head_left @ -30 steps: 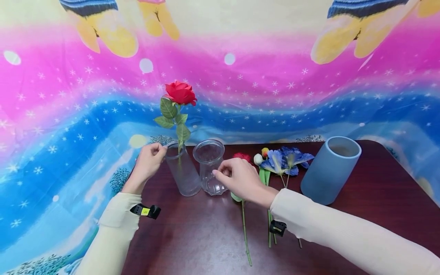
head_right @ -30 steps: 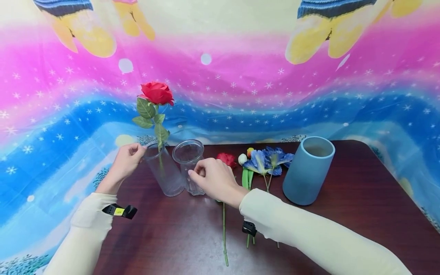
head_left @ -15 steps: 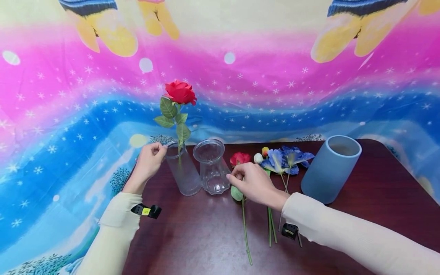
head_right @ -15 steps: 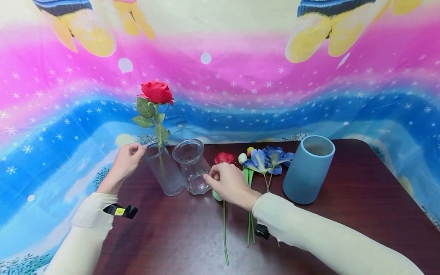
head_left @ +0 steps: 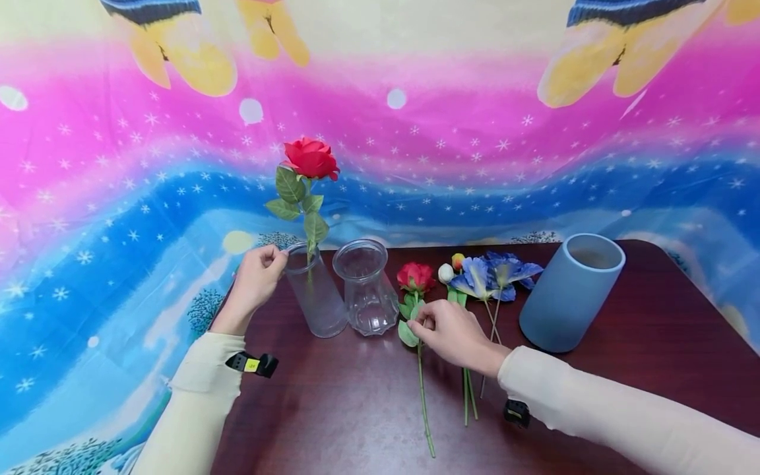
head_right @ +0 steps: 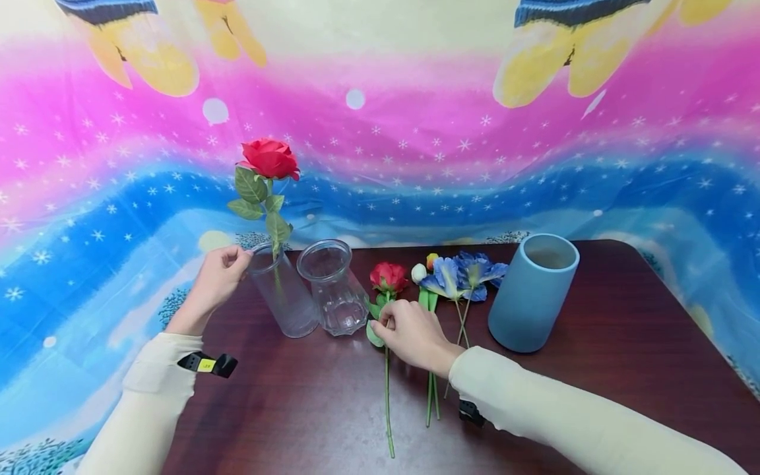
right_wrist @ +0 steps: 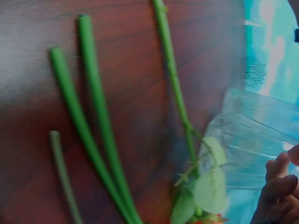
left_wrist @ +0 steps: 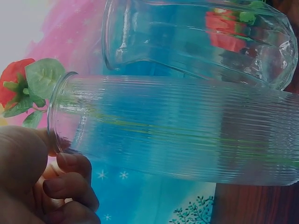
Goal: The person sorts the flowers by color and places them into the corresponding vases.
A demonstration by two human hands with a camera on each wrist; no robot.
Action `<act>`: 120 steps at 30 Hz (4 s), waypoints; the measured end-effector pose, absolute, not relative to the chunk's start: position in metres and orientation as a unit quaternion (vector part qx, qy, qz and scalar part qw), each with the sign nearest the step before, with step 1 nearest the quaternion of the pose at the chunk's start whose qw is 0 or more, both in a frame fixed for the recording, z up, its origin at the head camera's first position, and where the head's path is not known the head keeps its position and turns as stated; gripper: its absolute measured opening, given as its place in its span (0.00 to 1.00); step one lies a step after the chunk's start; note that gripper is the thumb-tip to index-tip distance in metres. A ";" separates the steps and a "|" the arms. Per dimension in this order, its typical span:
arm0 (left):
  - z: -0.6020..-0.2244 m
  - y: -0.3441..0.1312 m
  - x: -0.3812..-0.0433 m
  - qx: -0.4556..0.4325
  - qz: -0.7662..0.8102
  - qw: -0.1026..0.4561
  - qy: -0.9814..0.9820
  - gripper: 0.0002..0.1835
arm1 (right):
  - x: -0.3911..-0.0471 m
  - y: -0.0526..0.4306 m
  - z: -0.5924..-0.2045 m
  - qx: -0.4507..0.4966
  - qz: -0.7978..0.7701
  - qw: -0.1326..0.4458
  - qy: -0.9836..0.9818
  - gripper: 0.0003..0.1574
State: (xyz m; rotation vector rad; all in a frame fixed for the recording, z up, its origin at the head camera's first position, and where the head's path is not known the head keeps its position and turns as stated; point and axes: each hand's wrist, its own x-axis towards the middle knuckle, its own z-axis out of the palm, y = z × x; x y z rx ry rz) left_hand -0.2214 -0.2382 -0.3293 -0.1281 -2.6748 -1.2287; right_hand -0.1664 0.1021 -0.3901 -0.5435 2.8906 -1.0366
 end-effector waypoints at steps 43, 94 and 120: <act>-0.330 -0.238 -0.221 -0.048 -0.422 0.091 -0.901 0.20 | -0.156 0.099 -0.453 -0.145 -0.268 0.072 0.950 0.30; -0.331 -0.240 -0.219 -0.041 -0.420 0.095 -0.901 0.19 | -0.153 0.108 -0.421 -0.118 -0.443 0.015 0.888 0.20; -0.332 -0.239 -0.222 -0.049 -0.424 0.106 -0.898 0.19 | -0.146 0.109 -0.391 -0.149 -0.535 -0.067 0.829 0.21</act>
